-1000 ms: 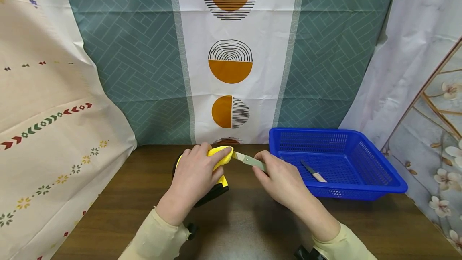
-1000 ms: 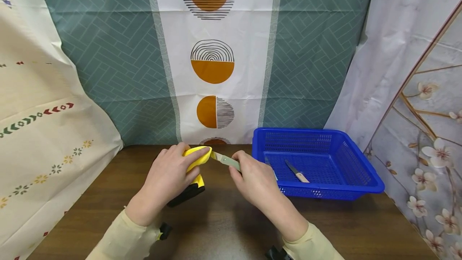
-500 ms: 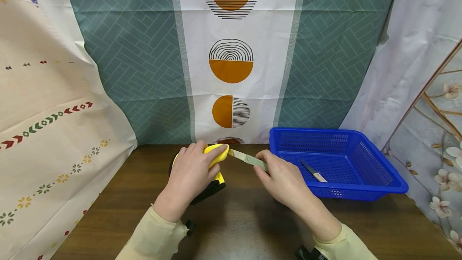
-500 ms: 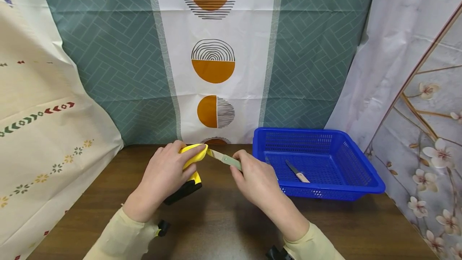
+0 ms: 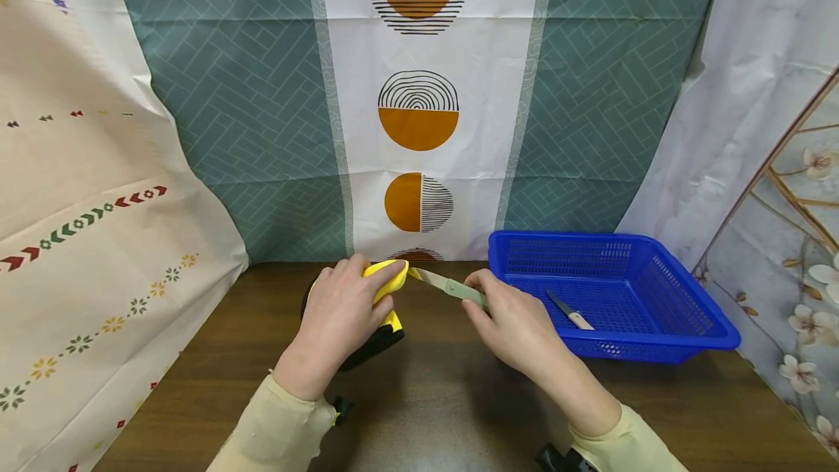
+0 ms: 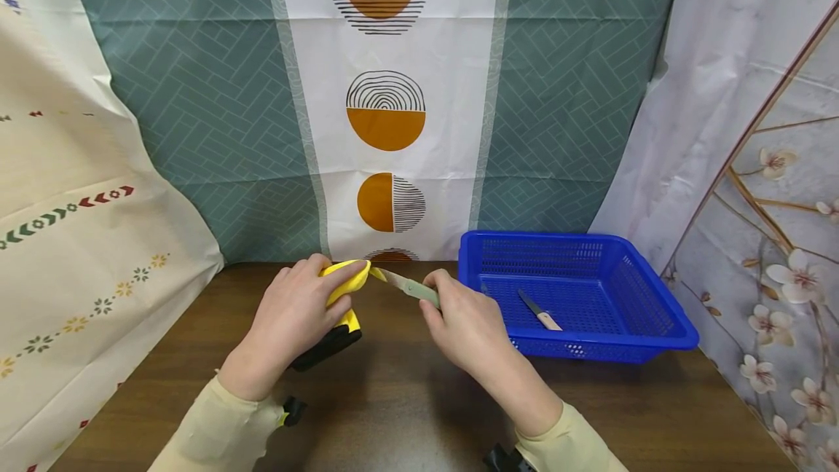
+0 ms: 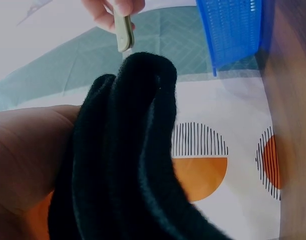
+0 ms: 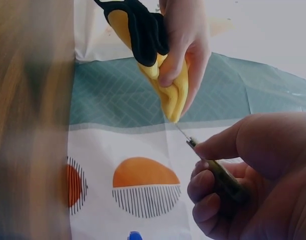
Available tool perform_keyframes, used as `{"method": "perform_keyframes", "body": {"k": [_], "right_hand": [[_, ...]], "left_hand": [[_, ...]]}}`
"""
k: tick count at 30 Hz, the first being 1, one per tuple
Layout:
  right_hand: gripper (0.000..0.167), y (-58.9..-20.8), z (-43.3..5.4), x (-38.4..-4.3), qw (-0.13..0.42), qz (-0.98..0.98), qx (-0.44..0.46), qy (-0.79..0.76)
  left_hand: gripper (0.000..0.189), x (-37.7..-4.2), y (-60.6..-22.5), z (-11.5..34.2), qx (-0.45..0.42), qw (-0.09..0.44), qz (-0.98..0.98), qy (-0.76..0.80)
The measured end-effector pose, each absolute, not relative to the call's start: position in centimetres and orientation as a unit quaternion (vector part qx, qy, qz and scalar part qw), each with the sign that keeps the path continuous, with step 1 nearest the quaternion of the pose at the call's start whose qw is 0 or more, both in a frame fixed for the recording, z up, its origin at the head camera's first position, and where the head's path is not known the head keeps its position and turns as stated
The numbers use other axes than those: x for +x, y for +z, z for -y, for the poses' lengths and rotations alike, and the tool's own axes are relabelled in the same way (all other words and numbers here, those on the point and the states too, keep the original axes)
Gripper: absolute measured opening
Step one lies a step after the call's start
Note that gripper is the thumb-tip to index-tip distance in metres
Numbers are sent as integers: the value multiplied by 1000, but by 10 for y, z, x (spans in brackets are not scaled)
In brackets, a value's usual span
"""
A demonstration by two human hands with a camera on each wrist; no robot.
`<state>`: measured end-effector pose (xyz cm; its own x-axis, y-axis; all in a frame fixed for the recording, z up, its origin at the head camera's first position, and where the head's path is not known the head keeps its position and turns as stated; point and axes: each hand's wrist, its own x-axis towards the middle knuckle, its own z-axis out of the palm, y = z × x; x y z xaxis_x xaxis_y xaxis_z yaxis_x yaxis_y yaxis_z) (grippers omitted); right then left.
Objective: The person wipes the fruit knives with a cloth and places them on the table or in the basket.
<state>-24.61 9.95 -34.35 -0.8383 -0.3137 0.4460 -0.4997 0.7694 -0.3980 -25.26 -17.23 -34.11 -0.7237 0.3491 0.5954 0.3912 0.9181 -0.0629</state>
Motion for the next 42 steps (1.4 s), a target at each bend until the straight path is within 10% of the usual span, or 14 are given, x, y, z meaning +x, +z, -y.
{"method": "perform_keyframes", "body": {"k": [42], "right_hand": [[14,-347,-99,-246,230,917,229,231]], "left_hand": [[51,-237,-336,151,-258,359,897,-28]]}}
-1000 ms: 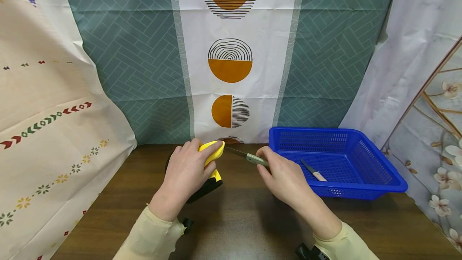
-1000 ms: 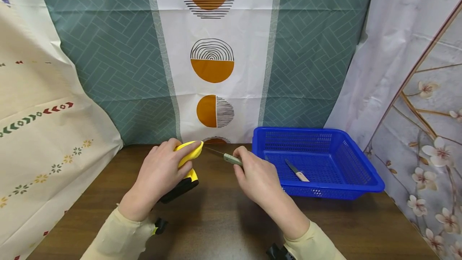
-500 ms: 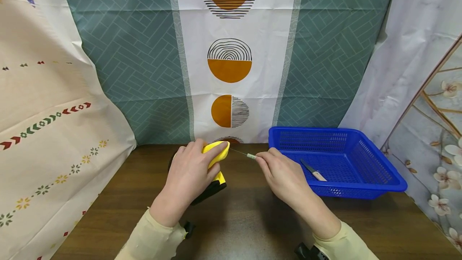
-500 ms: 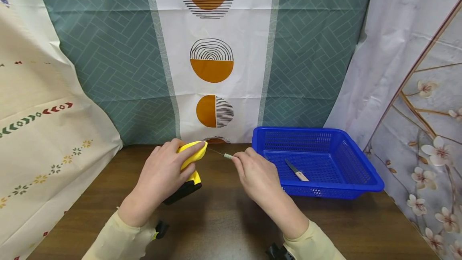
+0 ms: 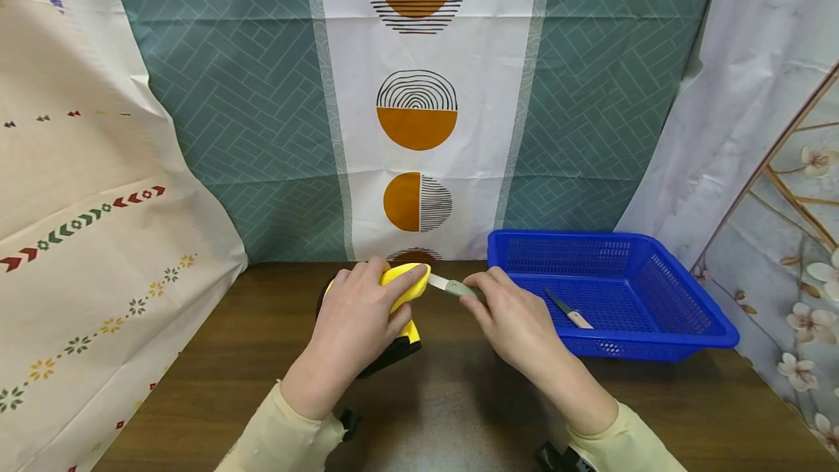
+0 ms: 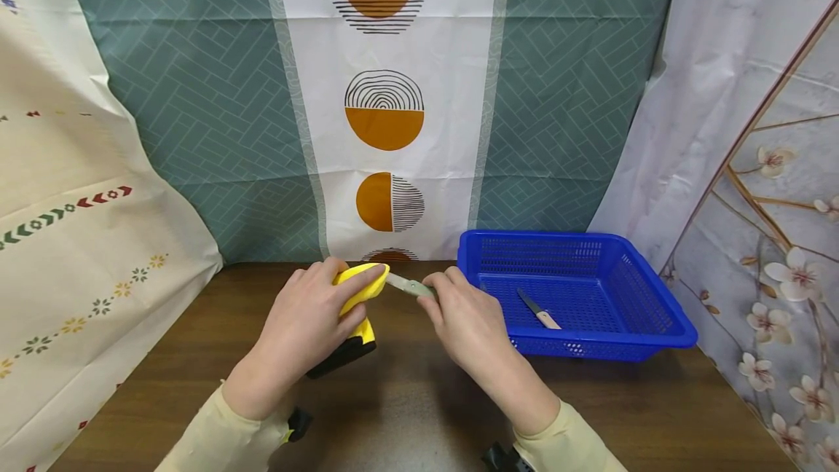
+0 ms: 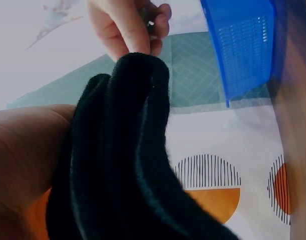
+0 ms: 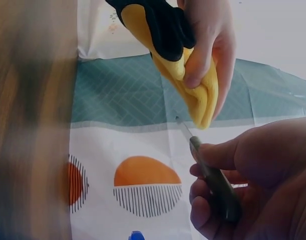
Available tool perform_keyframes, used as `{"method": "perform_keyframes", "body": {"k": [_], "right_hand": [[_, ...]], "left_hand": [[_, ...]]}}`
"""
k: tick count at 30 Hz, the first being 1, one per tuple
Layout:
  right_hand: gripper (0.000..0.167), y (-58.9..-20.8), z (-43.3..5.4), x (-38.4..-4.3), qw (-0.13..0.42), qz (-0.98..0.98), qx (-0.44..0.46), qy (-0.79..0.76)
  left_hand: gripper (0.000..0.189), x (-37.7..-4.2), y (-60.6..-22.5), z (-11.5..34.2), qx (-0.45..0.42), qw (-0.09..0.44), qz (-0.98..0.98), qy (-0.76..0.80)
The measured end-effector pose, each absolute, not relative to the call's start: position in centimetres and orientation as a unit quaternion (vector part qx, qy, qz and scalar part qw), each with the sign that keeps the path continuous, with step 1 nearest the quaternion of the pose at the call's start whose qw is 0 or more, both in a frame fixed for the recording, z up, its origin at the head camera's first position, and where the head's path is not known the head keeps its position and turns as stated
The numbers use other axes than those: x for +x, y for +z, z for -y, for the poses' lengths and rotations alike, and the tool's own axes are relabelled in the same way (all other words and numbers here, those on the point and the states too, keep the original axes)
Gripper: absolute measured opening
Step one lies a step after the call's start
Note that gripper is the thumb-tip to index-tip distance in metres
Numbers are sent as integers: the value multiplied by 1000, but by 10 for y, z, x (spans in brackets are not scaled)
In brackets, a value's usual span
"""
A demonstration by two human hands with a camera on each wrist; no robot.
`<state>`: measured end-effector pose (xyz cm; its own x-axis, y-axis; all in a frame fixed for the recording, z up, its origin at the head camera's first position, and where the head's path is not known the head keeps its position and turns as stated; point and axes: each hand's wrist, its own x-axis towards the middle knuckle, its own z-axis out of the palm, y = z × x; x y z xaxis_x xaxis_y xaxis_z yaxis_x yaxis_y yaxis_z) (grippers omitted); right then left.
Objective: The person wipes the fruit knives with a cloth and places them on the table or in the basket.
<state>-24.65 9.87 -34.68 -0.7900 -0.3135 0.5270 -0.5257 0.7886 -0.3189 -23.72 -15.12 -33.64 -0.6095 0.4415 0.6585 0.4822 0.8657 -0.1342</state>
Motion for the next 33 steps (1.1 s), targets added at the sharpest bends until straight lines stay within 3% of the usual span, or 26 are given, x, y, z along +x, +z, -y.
{"method": "perform_keyframes", "body": {"k": [33], "right_hand": [[16,-349,-97,-243,223,912,244,242]], "left_hand": [[53,-235,-344,141,-275,345,897,-14]]}}
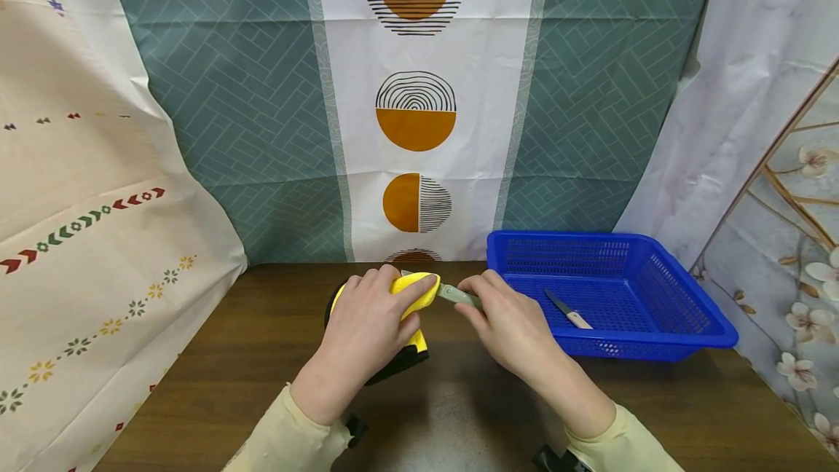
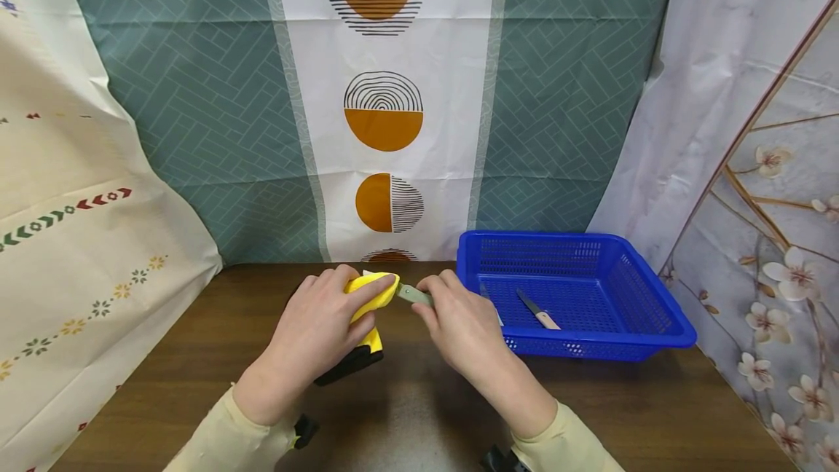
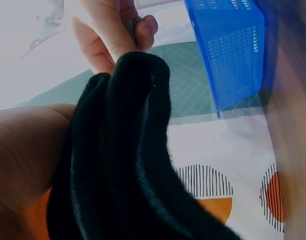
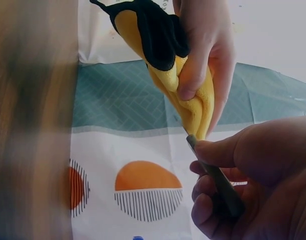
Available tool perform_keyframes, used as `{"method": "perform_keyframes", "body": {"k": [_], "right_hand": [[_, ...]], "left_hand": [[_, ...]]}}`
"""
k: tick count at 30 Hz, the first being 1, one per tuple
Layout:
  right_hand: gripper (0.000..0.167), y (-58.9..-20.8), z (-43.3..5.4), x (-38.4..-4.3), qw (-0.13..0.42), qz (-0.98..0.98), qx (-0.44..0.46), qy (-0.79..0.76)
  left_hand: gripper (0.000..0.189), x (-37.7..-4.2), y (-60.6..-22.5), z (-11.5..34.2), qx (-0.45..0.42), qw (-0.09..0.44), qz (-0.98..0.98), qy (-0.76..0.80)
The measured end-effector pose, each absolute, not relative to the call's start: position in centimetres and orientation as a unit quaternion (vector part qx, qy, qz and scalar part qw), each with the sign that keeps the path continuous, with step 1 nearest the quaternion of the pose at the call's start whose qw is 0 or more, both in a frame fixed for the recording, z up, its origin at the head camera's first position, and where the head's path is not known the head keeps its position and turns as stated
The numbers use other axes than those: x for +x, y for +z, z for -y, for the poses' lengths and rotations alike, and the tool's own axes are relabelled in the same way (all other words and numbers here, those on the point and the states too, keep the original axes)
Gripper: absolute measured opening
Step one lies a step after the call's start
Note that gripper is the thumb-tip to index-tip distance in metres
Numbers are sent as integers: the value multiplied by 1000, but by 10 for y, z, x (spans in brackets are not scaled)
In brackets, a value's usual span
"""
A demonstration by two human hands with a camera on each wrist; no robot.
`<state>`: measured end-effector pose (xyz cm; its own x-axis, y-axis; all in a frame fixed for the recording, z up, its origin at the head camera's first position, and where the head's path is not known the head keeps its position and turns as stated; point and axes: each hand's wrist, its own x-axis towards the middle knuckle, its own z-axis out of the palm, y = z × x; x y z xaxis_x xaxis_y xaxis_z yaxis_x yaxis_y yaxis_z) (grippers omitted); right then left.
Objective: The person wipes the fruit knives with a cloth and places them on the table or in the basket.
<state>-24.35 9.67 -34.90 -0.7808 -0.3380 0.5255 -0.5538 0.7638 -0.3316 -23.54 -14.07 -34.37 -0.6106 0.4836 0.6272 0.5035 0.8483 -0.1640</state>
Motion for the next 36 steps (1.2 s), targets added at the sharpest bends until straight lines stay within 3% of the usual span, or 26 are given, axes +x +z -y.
{"method": "perform_keyframes", "body": {"k": [12,36], "right_hand": [[15,-349,-98,-244,236,905,252,247],[15,-349,-98,-243,233,908,249,243]], "left_hand": [[51,-240,-341,150,-254,351,901,-14],[50,-247,-337,172,-193,311,930,-38]]}}
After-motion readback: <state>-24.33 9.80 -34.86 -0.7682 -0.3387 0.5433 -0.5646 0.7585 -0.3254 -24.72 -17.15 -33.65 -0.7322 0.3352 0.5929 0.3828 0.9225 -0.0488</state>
